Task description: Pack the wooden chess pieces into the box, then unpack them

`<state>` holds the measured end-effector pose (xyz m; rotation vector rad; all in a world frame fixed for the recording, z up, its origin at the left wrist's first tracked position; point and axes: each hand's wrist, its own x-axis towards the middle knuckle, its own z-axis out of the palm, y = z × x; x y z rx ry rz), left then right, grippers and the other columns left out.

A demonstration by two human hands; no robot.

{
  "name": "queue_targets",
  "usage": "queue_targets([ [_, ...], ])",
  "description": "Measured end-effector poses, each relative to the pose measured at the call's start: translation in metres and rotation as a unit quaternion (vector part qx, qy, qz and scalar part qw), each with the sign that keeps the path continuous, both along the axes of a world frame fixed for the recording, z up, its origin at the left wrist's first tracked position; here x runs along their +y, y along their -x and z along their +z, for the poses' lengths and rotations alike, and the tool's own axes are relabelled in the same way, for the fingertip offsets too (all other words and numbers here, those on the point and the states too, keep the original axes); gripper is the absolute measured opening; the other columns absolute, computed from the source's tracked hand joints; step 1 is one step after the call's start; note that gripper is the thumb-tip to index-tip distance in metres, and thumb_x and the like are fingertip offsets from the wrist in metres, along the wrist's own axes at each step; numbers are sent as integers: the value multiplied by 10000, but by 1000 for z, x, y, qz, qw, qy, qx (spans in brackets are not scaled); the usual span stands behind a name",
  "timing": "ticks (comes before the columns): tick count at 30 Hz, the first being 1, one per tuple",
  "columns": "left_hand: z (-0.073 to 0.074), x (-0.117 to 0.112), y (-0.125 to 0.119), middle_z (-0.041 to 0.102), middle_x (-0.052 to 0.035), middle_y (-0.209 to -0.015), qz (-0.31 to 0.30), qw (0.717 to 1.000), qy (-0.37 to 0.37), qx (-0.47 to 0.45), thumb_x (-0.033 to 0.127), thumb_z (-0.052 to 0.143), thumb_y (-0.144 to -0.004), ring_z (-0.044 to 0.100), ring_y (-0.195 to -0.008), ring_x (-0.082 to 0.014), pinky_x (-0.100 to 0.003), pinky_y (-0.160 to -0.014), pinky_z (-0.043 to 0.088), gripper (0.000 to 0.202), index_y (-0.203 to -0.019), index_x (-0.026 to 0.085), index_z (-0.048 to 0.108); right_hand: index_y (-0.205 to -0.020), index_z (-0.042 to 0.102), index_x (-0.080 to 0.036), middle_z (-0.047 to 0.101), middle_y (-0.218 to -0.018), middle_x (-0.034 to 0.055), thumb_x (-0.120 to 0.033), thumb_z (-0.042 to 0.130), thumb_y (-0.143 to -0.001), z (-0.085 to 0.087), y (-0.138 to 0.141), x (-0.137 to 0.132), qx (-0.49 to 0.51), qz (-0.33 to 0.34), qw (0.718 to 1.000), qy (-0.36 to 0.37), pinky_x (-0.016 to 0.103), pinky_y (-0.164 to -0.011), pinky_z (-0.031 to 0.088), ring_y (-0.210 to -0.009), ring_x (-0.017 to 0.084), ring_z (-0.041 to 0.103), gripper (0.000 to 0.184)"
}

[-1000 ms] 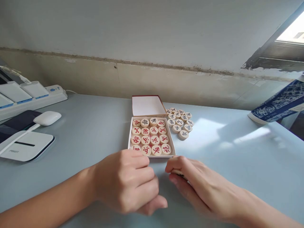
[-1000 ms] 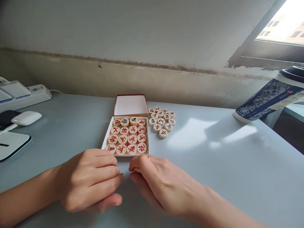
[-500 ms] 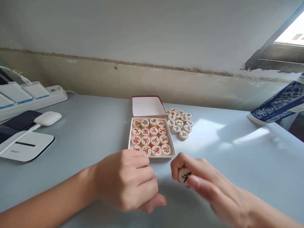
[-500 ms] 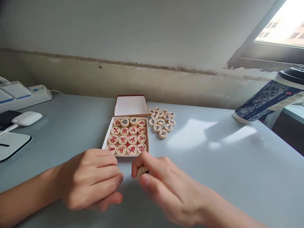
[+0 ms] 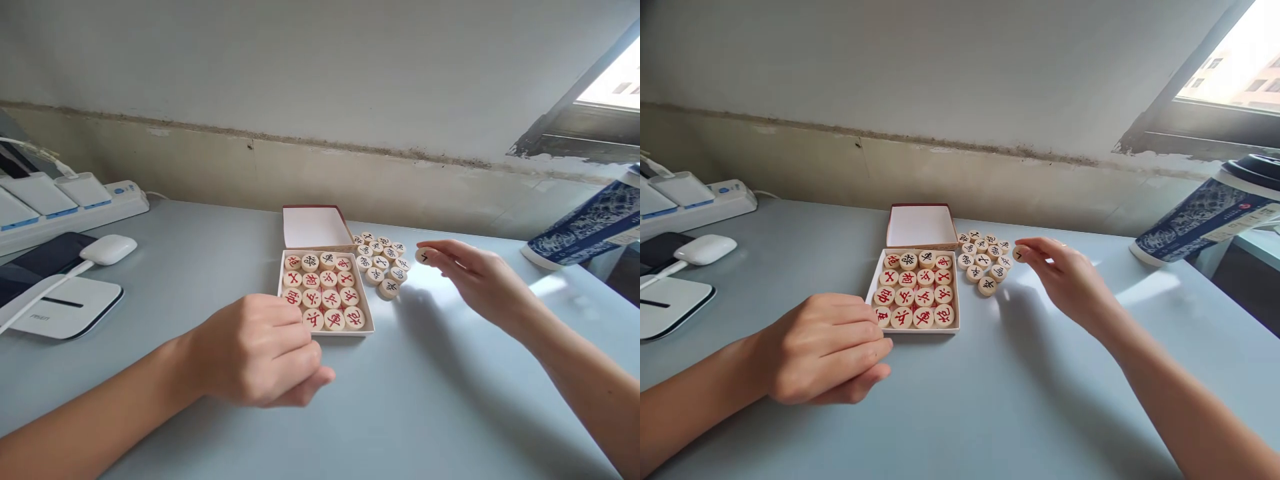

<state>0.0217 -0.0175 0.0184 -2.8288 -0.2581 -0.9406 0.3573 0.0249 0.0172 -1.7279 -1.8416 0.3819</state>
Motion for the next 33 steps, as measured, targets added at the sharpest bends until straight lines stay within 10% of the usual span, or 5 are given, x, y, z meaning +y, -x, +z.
queue_targets([
  [13,-1,14,9,640,23,-587,41,999,17,-28,110,482,-977,533,-498,-121,-283,-507,416,295,-710,199,573,-720,628,-218,665,-810,91,-523,485,-970,-28,2,7,-78,26,994,-76,362,-604,473,-659,227,600,419],
  [20,-5,24,11,655,4,-643,112,992,53,-40,131,497,-996,568,-590,-125,-255,-598,469,270,-756,185,609,-937,611,-219,625,-818,50,-268,459,-1021,-14,26,-10,-57,80,977,-189,299,-637,477,-723,186,608,180],
  [25,-12,30,13,725,-99,-1149,200,974,110,-6,243,518,-1028,654,-1125,-224,-342,-945,547,229,-1164,160,683,-950,601,-213,684,-819,36,-165,464,-996,-16,38,-23,-69,222,951,-205,254,-574,464,-640,140,598,152],
  [29,-16,33,14,333,-115,-1655,252,932,228,126,451,379,-1076,304,-1529,-353,-517,-1161,427,499,-1534,271,459,-914,609,-202,662,-709,5,-157,456,-1012,-20,47,-32,-79,301,929,-202,244,-567,440,-575,118,558,187],
  [33,-17,36,13,206,-89,-1703,232,920,262,178,472,293,-1078,193,-1559,-396,-657,-1208,278,523,-1572,323,384,-924,617,-191,655,-697,0,-170,440,-1043,-19,53,-40,-81,337,917,-195,242,-564,428,-572,112,550,214],
])
